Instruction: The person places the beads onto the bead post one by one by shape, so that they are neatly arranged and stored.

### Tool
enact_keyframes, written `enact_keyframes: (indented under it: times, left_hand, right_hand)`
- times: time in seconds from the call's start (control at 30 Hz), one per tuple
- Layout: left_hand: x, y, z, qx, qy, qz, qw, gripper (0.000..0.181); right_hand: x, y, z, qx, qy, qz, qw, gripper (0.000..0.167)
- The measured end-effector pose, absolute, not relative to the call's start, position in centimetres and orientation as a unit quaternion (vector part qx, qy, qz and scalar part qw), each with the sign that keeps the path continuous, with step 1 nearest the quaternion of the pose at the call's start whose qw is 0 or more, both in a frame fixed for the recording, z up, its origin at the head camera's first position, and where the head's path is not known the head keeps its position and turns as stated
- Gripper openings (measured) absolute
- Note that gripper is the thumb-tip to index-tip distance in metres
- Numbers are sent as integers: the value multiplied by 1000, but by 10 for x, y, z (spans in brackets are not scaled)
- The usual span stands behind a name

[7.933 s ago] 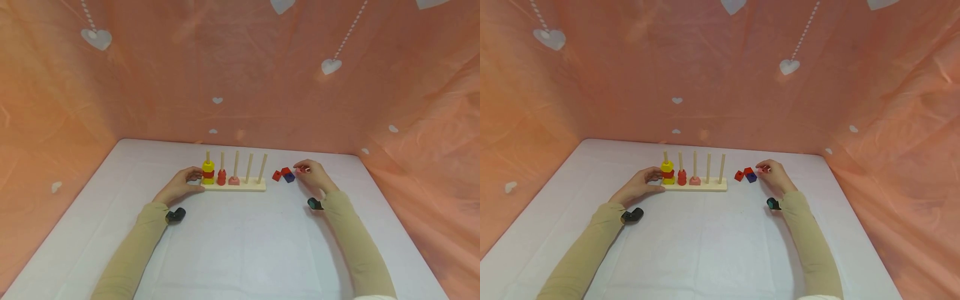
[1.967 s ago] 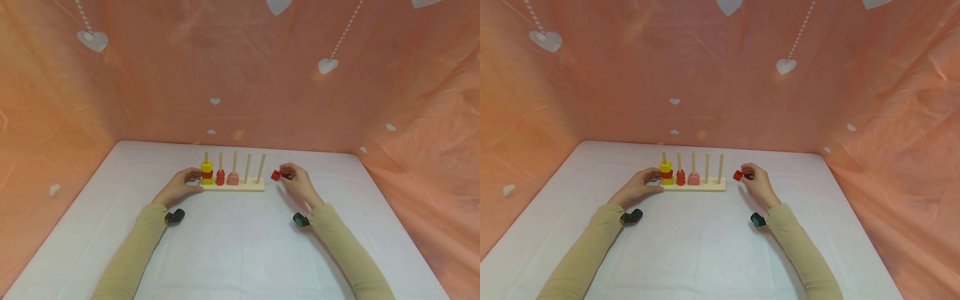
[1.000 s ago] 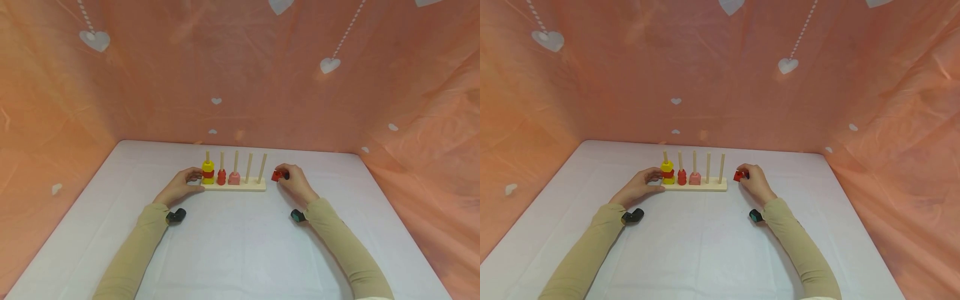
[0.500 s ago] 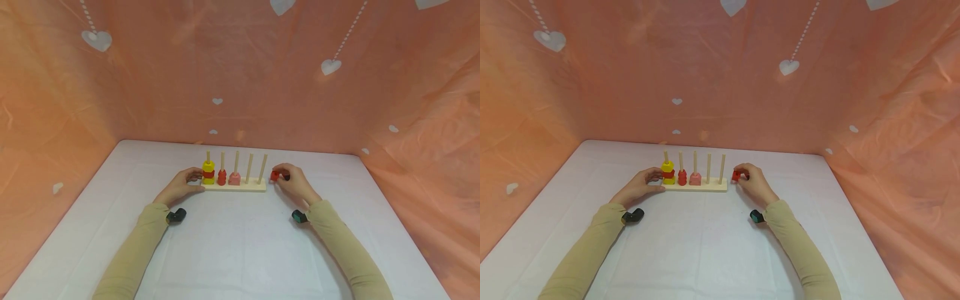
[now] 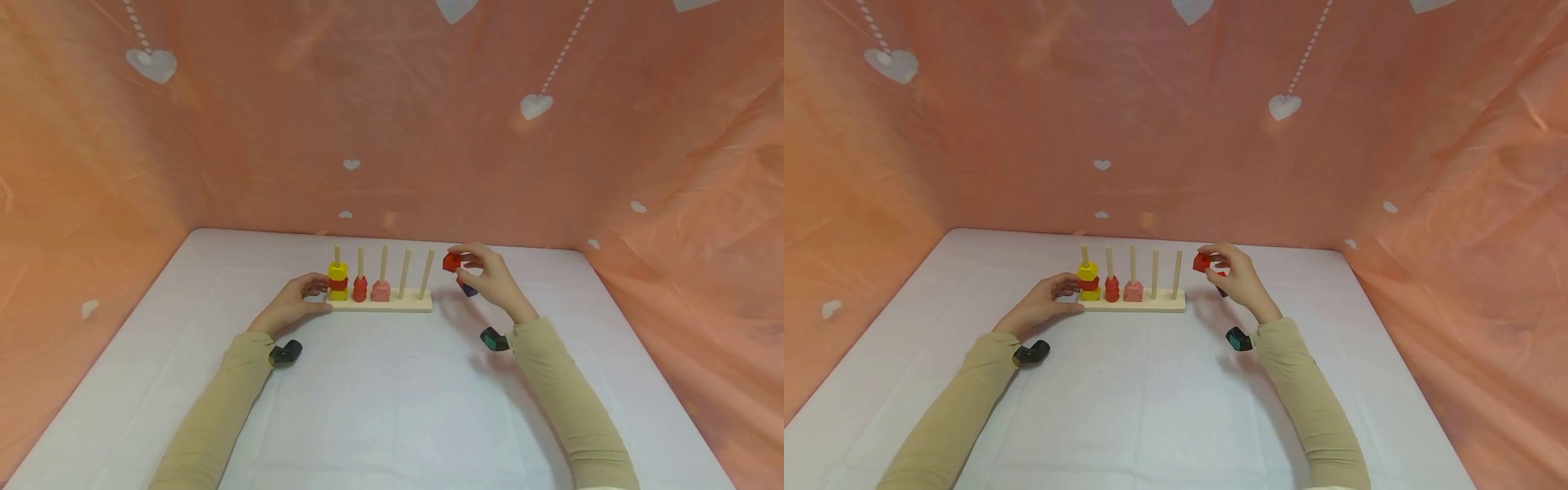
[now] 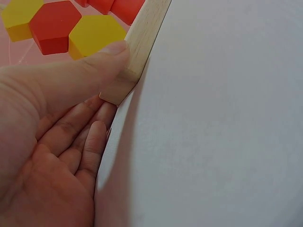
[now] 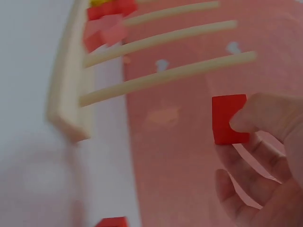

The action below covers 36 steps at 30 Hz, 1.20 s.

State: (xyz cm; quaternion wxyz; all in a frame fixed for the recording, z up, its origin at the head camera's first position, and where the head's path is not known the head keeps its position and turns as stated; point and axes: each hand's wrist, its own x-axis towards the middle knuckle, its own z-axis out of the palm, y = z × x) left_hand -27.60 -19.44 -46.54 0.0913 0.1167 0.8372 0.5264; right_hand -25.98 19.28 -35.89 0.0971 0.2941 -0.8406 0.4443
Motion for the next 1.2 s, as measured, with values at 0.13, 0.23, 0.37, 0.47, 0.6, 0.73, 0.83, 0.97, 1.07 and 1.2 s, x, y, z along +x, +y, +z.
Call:
enact_keyframes:
  times: [0.13, 0.23, 0.37, 0.47, 0.6, 0.73, 0.83, 0.97, 1.07, 1.2]
  left_hand:
    - [-277, -195, -466, 122, 841, 521, 87, 64]
    - [-278, -195, -466, 122, 842, 518, 85, 64]
    - [-278, -196, -466, 119, 843, 517, 89, 64]
    - [-278, -196, -466, 117, 843, 518, 91, 65]
    - [-278, -196, -466, 115, 843, 517, 91, 65]
    - [-277, -196, -465, 119, 840, 522, 89, 64]
    - [-276, -195, -465, 121, 837, 526, 87, 62]
    - [-275, -194, -464, 118, 837, 527, 86, 63]
    - [-275, -194, -464, 117, 837, 528, 88, 64]
    - [-274, -194, -464, 119, 836, 529, 90, 63]
  right_hand:
    - [-254, 189, -341, 295, -837, 448, 105, 36]
    - [-254, 188, -333, 300, -832, 455, 108, 37]
    - [-256, 187, -323, 306, -823, 465, 113, 37]
    - [-256, 183, -317, 314, -816, 469, 121, 36]
    - [-257, 176, -313, 322, -809, 475, 126, 35]
    - [-258, 167, -314, 330, -797, 493, 112, 35]
    - [-260, 160, -317, 336, -788, 506, 100, 35]
    - [-263, 151, -323, 350, -774, 520, 91, 35]
    - [-264, 144, -328, 354, -767, 529, 86, 34]
    - [-266, 137, -335, 338, -759, 551, 76, 33]
